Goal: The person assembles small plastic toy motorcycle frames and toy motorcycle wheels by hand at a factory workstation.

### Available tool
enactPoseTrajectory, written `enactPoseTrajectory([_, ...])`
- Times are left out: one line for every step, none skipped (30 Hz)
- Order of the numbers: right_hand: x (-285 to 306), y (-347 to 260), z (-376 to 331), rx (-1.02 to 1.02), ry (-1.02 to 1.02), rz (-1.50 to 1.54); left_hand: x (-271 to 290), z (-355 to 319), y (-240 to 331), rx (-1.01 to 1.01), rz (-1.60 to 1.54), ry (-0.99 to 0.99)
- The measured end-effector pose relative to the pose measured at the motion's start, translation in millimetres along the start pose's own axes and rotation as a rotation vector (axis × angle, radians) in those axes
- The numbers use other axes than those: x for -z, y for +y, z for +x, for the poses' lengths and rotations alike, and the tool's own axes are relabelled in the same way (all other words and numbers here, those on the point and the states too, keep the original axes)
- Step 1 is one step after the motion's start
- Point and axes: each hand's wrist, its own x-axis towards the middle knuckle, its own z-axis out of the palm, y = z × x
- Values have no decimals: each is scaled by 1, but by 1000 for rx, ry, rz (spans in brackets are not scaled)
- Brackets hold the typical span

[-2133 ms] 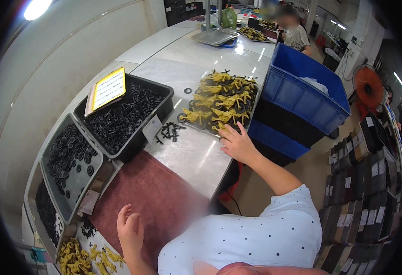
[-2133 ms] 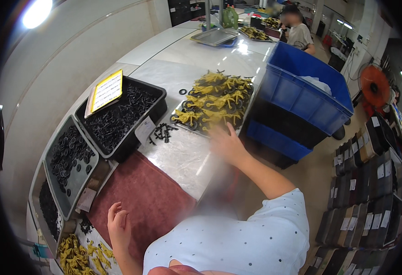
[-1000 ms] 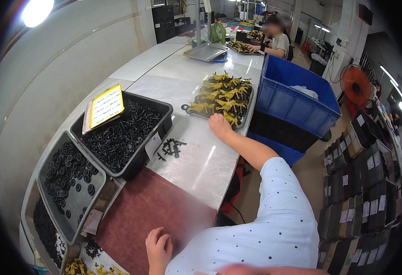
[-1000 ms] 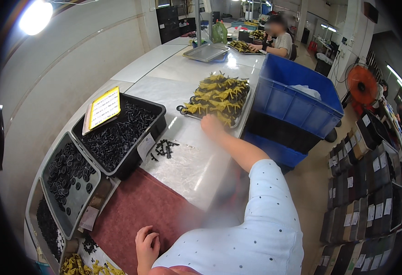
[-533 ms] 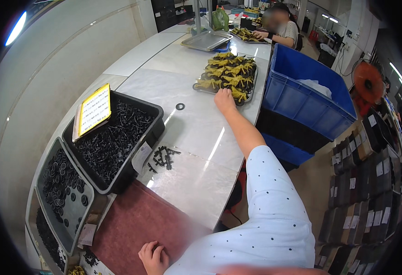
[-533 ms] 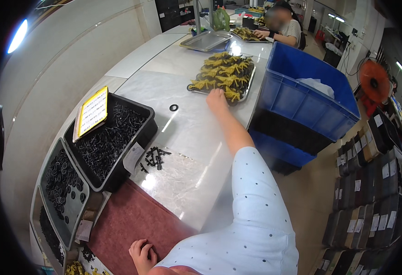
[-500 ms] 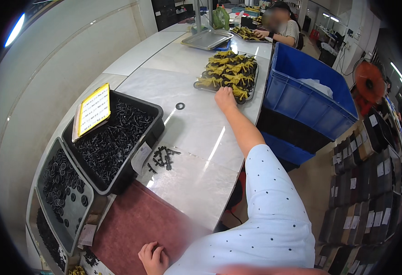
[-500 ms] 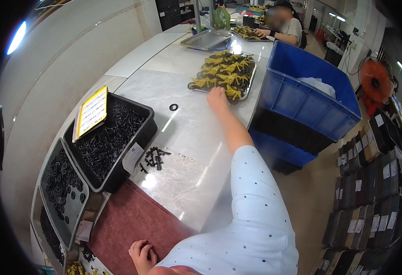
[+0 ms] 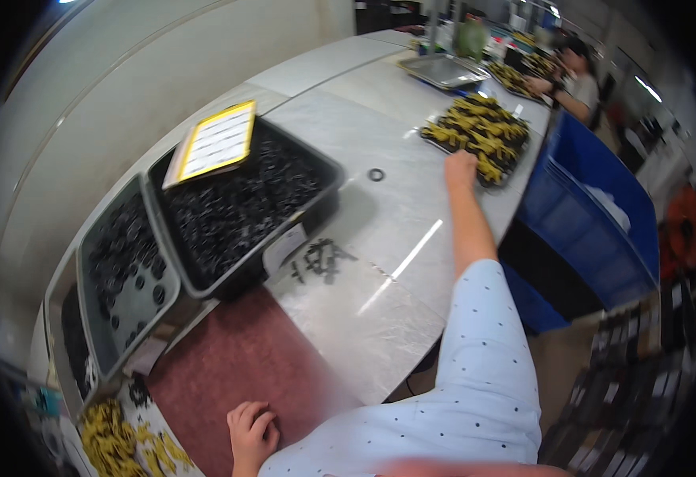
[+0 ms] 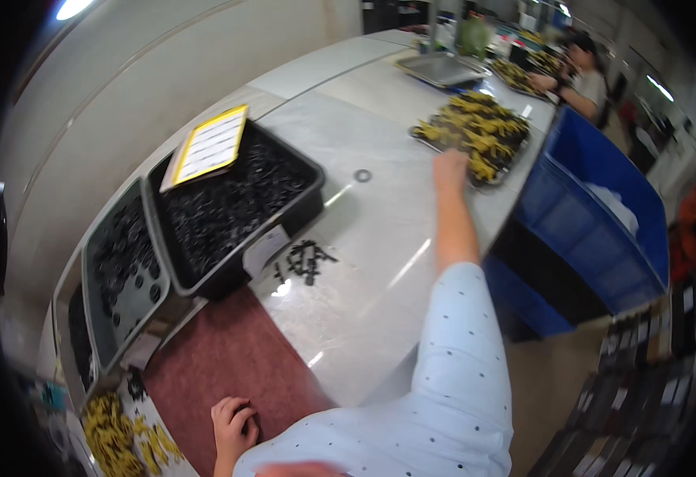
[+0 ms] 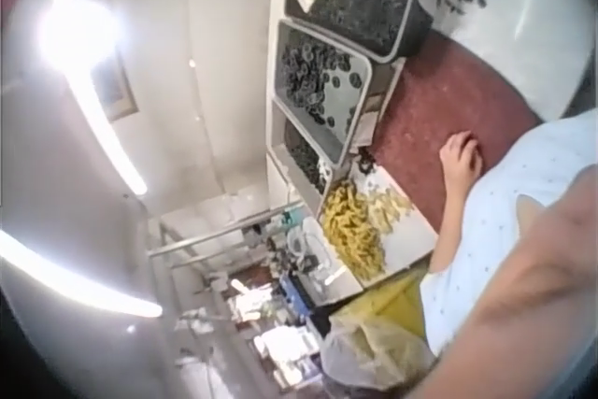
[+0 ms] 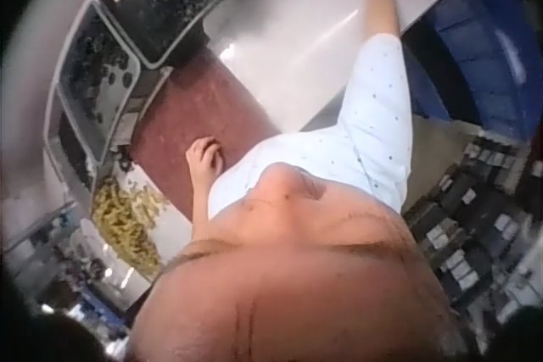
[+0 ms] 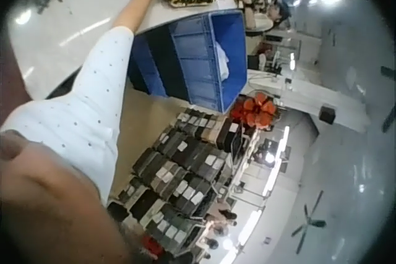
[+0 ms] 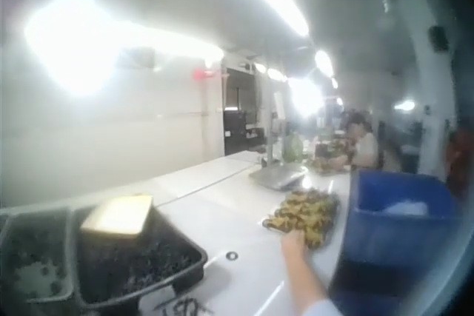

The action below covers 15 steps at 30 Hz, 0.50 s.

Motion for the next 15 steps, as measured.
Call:
enactPoseTrajectory([13, -1, -7, 50, 13, 14, 2, 0, 2, -28, 10, 12])
enactPoseTrajectory([-9, 1, -2, -5, -38, 97, 5, 2, 2, -73, 9, 17])
enactPoseTrajectory([-4, 0, -6, -57, -99, 244, 6, 1, 1, -71, 0, 18])
enactPoseTrajectory([22, -1, -19, -90, -62, 355, 7, -3, 1, -64, -7, 22])
enactPoseTrajectory([38, 14, -31, -84, -26, 437, 8, -2, 1, -29, -5, 34])
enactPoseTrajectory([80, 18, -48, -32, 75, 558, 9, -1, 2, -54, -19, 25])
enactPoseTrajectory([117, 24, -61, 13, 167, 677, 9, -2, 1, -86, -36, 10])
enactPoseTrajectory([125, 40, -64, 101, 305, 1007, 6, 0, -1, -83, -39, 5])
enactPoseTrajectory([174, 48, -75, 192, 409, 1273, 3, -1, -3, -108, -29, 7])
enactPoseTrajectory([225, 63, -91, 248, 437, 1404, 2, -2, -4, -143, -21, 6])
enactPoseTrajectory([271, 79, -109, 379, 487, 1607, 1, -1, -3, -143, -15, -16])
enactPoseTrajectory([312, 101, -125, 577, 535, 1768, -1, 2, -1, -154, -19, 4])
enactPoseTrajectory([353, 120, -143, 754, 613, 1958, -2, 4, 2, -165, -20, 21])
enactPoseTrajectory([382, 157, -157, 920, 762, 1813, -3, 9, 7, -203, -24, -7])
enactPoseTrajectory([415, 162, -159, 1128, 812, 1780, 0, -1, 3, -145, -8, 30])
